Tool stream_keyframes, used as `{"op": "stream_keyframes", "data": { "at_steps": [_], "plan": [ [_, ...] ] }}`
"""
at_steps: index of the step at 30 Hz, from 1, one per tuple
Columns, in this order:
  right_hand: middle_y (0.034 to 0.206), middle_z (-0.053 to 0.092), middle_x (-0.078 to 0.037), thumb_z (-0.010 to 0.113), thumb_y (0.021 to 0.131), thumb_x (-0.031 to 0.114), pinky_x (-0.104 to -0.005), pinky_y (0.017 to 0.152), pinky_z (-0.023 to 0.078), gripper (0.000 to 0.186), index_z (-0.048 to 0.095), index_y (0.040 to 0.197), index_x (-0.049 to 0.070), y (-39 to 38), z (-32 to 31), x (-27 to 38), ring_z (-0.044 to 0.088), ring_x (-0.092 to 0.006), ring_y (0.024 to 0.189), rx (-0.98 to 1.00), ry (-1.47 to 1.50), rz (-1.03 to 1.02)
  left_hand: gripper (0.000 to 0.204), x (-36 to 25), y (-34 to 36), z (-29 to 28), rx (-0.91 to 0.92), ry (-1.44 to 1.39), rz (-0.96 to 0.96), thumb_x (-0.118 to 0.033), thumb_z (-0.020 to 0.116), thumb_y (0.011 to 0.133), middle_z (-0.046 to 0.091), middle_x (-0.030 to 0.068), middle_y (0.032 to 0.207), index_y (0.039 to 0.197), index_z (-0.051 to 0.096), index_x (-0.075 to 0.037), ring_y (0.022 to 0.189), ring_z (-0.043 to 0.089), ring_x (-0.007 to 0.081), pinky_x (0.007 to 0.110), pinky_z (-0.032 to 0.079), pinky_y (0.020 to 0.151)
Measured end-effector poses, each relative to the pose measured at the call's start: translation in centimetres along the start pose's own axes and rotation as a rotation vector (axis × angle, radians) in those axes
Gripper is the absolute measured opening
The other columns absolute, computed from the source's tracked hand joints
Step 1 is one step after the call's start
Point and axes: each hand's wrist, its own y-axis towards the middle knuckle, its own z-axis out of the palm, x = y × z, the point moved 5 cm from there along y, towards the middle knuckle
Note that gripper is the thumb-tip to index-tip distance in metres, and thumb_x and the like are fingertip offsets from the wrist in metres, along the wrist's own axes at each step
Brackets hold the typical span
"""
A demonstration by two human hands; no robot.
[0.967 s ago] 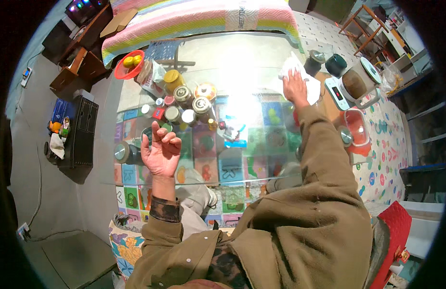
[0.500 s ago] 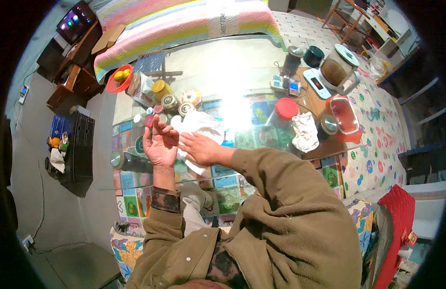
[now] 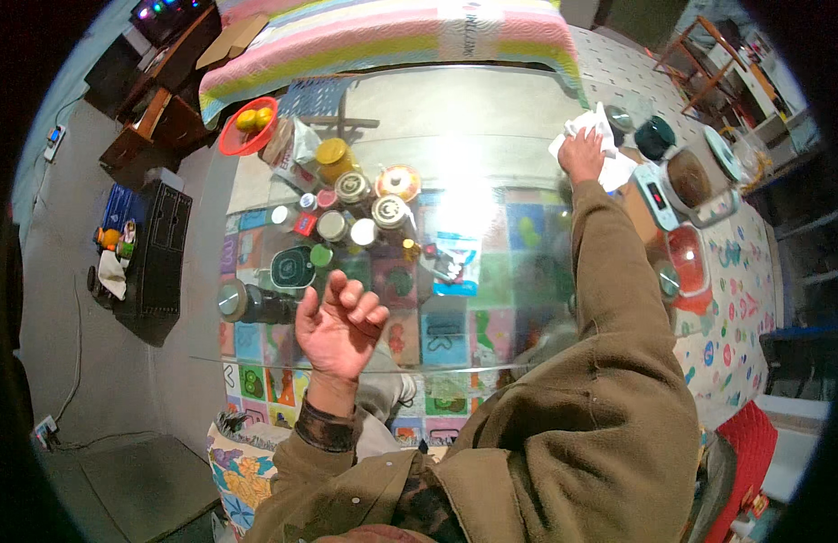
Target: The person wipes a glass-top table with a white cloth, moving items like jars, a kettle, and a bowl of fruit aside to reach different areas. They repeatedly wipe the surface and reposition objects during the cleaning process.
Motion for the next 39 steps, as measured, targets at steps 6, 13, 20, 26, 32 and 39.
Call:
{"op": "stream_keyframes", "data": {
  "at_steps": [6, 13, 20, 26, 32, 39],
  "plan": [
    [0.099, 0.070, -0.018, 0.056, 0.086, 0.017, -0.0490, 0.103, 0.043, 0.023, 0.072, 0.088, 0.000, 2.6, 2.3, 23.7, 0.064, -0.0363, 0.098, -0.124, 0.020, -0.626, 0.044, -1.4, 0.9, -1.4, -0.042, 0.021, 0.040, -0.042, 0.049, 0.101, 0.058, 0.0045, 0.092, 0.123, 0.066, -0.008, 0.079, 0.049, 0.0180, 0.035, 0.041, 0.078],
    [0.130, 0.061, -0.021, 0.055, 0.085, 0.023, -0.0485, 0.086, 0.051, 0.047, 0.061, 0.128, 0.005, -21.0, -6.1, 41.1, 0.059, -0.0343, 0.117, 0.130, 0.488, -0.967, 0.045, -1.8, 3.5, -2.8, -0.040, 0.054, 0.086, -0.040, 0.048, 0.102, 0.062, 0.0061, 0.100, 0.127, 0.064, -0.007, 0.087, 0.054, 0.0210, 0.038, 0.047, 0.085],
    [0.149, 0.044, -0.025, 0.053, 0.093, 0.023, -0.0481, 0.113, 0.035, 0.054, 0.050, 0.145, 0.011, -24.6, -9.5, 22.1, 0.046, -0.0392, 0.135, 0.285, 0.614, -0.865, 0.045, 0.6, 2.9, -1.7, 0.043, -0.035, 0.045, -0.038, 0.047, 0.102, 0.068, 0.0058, 0.104, 0.128, 0.064, -0.006, 0.088, 0.060, 0.0206, 0.038, 0.049, 0.085],
    [0.147, 0.046, -0.026, 0.043, 0.097, 0.029, -0.0511, 0.114, 0.034, 0.057, 0.044, 0.147, 0.001, -12.2, -5.5, 1.3, 0.042, -0.0380, 0.139, -0.117, -0.081, -0.557, 0.044, -0.3, 1.1, -1.3, 0.072, 0.033, 0.040, -0.039, 0.048, 0.101, 0.065, 0.0052, 0.098, 0.126, 0.065, -0.006, 0.085, 0.056, 0.0191, 0.037, 0.049, 0.085],
    [0.120, 0.066, -0.022, 0.049, 0.096, 0.024, -0.0505, 0.110, 0.038, 0.033, 0.072, 0.094, 0.000, -11.0, -4.4, 10.0, 0.060, -0.0373, 0.114, -0.046, -0.067, -0.545, 0.040, -1.0, 3.2, -2.8, -0.013, -0.084, 0.043, -0.037, 0.055, 0.099, 0.065, 0.0027, 0.098, 0.124, 0.068, -0.009, 0.084, 0.056, 0.0159, 0.034, 0.048, 0.083],
    [0.129, 0.060, -0.021, 0.058, 0.088, 0.019, -0.0465, 0.092, 0.048, 0.053, 0.048, 0.138, 0.005, -33.2, -13.8, 23.9, 0.054, -0.0355, 0.123, 0.424, 0.876, -0.724, 0.043, 3.1, 5.1, -1.6, 0.067, -0.178, -0.051, -0.038, 0.052, 0.098, 0.071, 0.0059, 0.102, 0.124, 0.067, -0.008, 0.086, 0.061, 0.0194, 0.037, 0.050, 0.084]
  ]
}}
